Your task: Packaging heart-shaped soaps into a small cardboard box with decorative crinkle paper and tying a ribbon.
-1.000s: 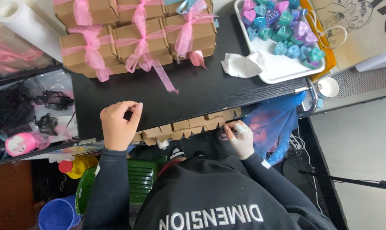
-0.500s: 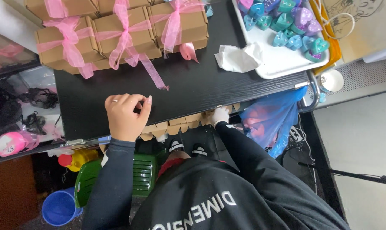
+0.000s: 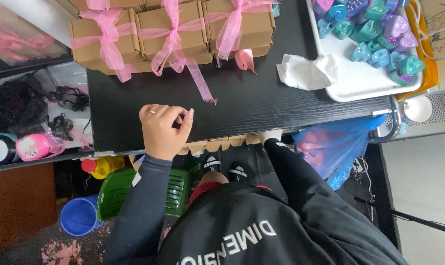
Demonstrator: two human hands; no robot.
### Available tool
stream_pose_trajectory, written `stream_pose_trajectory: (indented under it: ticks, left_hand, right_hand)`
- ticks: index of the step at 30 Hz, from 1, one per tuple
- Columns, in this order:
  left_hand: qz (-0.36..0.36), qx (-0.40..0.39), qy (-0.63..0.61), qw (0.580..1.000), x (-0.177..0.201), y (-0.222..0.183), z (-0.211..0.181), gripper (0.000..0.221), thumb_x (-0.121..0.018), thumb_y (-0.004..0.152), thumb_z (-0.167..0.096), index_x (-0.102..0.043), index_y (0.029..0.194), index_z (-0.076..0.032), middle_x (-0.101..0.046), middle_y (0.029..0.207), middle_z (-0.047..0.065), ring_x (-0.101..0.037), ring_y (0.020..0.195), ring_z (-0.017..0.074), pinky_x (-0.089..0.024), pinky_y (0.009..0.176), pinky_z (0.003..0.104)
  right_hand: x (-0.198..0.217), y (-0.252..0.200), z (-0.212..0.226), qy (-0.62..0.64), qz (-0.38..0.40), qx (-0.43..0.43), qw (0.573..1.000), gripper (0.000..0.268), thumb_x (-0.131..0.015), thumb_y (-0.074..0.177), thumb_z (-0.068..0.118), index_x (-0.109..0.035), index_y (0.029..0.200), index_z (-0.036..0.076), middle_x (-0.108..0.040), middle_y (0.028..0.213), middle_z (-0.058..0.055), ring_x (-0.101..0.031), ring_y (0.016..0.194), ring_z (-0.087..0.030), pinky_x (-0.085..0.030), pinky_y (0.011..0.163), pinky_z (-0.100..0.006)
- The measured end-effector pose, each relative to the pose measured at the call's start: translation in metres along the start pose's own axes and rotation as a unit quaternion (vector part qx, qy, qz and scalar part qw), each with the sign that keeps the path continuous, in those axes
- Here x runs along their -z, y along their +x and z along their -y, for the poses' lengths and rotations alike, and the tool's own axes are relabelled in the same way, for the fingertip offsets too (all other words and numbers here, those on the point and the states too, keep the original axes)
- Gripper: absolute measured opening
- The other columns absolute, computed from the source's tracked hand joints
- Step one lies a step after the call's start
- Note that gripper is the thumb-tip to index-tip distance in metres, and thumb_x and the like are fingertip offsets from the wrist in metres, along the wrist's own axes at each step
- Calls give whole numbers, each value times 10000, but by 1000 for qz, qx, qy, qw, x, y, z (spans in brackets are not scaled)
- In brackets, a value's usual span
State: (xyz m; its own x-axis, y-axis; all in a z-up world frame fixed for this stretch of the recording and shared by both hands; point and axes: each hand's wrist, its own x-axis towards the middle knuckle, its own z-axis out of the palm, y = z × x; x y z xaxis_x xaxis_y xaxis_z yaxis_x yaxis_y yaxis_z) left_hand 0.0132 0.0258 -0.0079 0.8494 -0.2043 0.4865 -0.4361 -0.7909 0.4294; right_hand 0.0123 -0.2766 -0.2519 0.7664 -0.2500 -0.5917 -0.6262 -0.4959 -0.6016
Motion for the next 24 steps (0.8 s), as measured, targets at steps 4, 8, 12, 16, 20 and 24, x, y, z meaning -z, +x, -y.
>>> stream_pose_trajectory:
  ticks: [4, 8, 12, 16, 20, 24]
  left_hand:
    - [-16, 2, -10, 1000, 2, 0, -1, 193, -779, 931, -222, -693, 788, -125, -586, 667, -17, -608, 738, 245, -415, 934, 445]
    - [-20, -2, -19, 1000, 3, -1, 0, 197, -782, 932, -221, -692, 788, -121, -589, 663, -22, -606, 727, 240, -415, 940, 445]
    - [-19, -4, -23, 1000, 2, -5, 1, 207, -788, 931, -221, -694, 776, -122, -591, 651, -23, -600, 694, 229, -414, 932, 444]
    - [-34, -17, -30, 999, 5, -7, -5, 187, -780, 942, -215, -697, 803, -122, -604, 680, -27, -614, 737, 230, -413, 931, 432]
    - [-28, -27, -40, 998, 7, -10, -6, 174, -778, 945, -217, -713, 810, -128, -626, 691, -30, -615, 726, 220, -416, 941, 428]
    - [-34, -32, -99, 994, 5, -27, -1, 157, -695, 1016, -204, -743, 897, -113, -746, 875, 17, -701, 843, 194, -439, 1038, 432]
  right_hand:
    - [18, 2, -51, -328, -47, 104, 938, 455, -668, 982, 448, -639, 1315, 140, -672, 1293, -109, -637, 1176, -300, -473, 995, -483]
    - [54, -35, -68, -334, -74, 145, 929, 695, -841, 755, 476, -625, 1296, 97, -677, 1229, -176, -634, 1183, -338, -493, 1036, -442]
    - [114, -109, -38, -132, 85, 253, 955, 1002, -810, 629, 292, -404, 1515, 56, -611, 1297, -226, -620, 1201, -316, -508, 1010, -401]
    - [171, -176, 13, -87, 201, 294, 930, 992, -816, 668, 267, -392, 1532, 28, -590, 1396, -196, -546, 1343, -264, -396, 1129, -355]
    - [195, -192, 14, 19, 322, 294, 900, 1133, -831, 604, 364, -330, 1565, 33, -543, 1475, -201, -526, 1385, -305, -369, 1162, -407]
    - [177, -195, 16, 218, 309, 401, 835, 1241, -820, 624, 425, -239, 1639, 8, -370, 1646, -241, -381, 1535, -360, -278, 1263, -482]
